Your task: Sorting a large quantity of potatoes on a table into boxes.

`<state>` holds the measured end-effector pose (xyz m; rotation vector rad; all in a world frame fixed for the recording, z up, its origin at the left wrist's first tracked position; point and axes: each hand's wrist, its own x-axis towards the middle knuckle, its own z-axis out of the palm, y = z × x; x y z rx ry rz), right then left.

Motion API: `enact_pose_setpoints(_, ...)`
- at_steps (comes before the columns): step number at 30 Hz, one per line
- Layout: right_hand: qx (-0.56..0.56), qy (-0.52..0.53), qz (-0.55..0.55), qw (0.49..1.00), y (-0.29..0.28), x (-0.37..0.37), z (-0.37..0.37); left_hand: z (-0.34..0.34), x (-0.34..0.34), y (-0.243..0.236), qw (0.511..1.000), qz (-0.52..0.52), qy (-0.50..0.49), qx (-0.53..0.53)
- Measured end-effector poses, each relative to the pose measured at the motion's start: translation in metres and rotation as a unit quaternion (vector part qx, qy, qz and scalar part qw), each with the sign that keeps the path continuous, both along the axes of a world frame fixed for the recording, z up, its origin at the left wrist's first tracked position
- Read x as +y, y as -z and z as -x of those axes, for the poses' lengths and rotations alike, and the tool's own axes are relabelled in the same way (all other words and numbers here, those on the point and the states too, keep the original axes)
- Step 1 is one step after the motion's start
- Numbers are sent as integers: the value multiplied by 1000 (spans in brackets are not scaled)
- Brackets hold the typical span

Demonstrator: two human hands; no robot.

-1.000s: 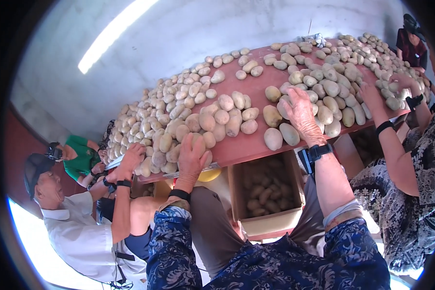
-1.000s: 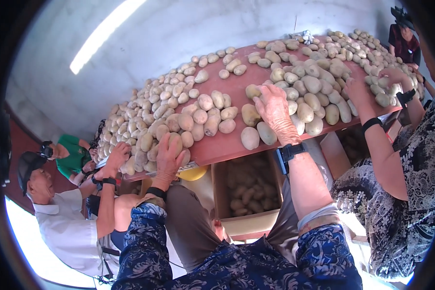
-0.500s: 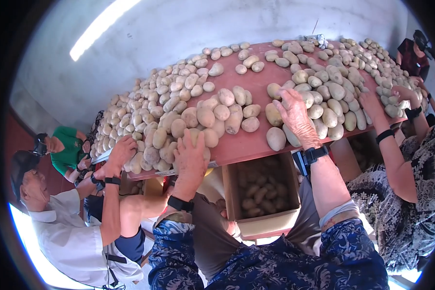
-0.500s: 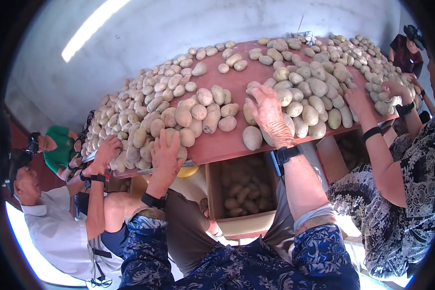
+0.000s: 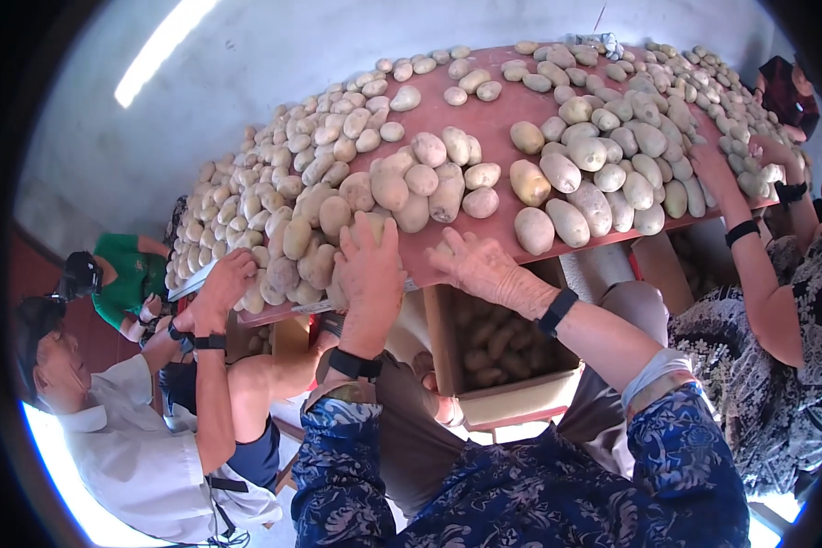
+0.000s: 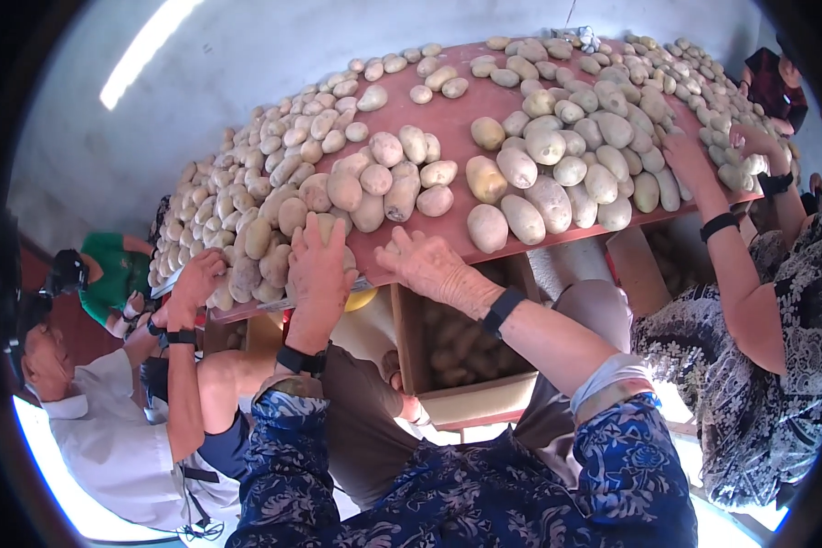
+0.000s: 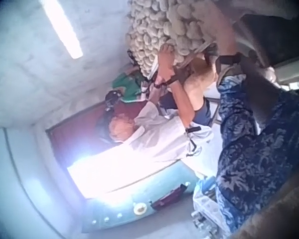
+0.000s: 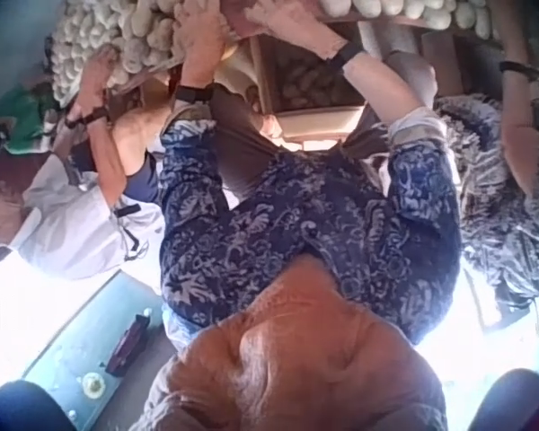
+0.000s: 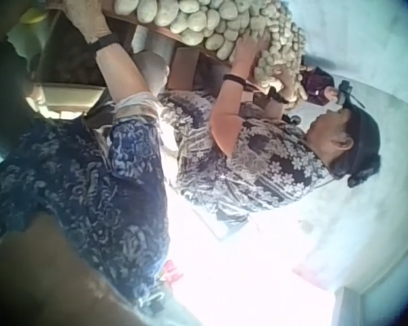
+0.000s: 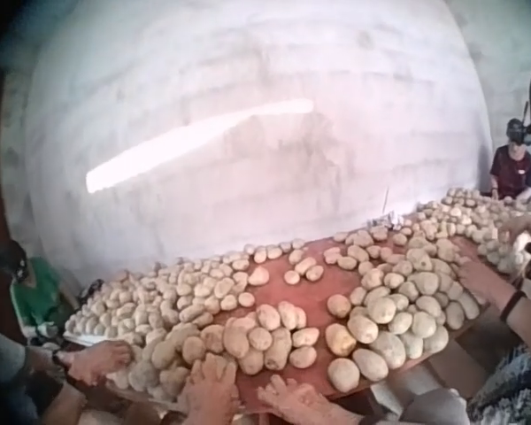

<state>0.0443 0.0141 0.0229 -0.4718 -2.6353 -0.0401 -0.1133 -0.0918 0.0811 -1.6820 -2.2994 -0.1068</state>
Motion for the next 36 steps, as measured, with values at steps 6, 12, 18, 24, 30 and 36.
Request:
enact_pose_setpoints(6, 36, 2, 75, 997, 4, 7, 1, 5, 2, 6, 999, -19, -3, -38)
enact_pose_setpoints(12, 83, 10, 96, 992, 9, 7, -4, 27, -1, 17, 989, -85, 84, -93)
enact_pose_setpoints(18, 24, -3, 136, 990, 1, 3, 6, 40, 8, 17, 977, -109, 95, -159)
enact_pose_setpoints(24, 64, -8, 136, 989, 9, 8, 15, 33, 10, 31, 981, -143, 72, -109)
enact_pose_setpoints(30, 62, 0, 144, 988, 6, 11, 5, 46, 21, 25, 981, -125, 136, -62)
enact_pose_setpoints(36, 87, -2, 129, 988, 8, 5, 7, 40, 24, 26, 984, -104, 141, -40)
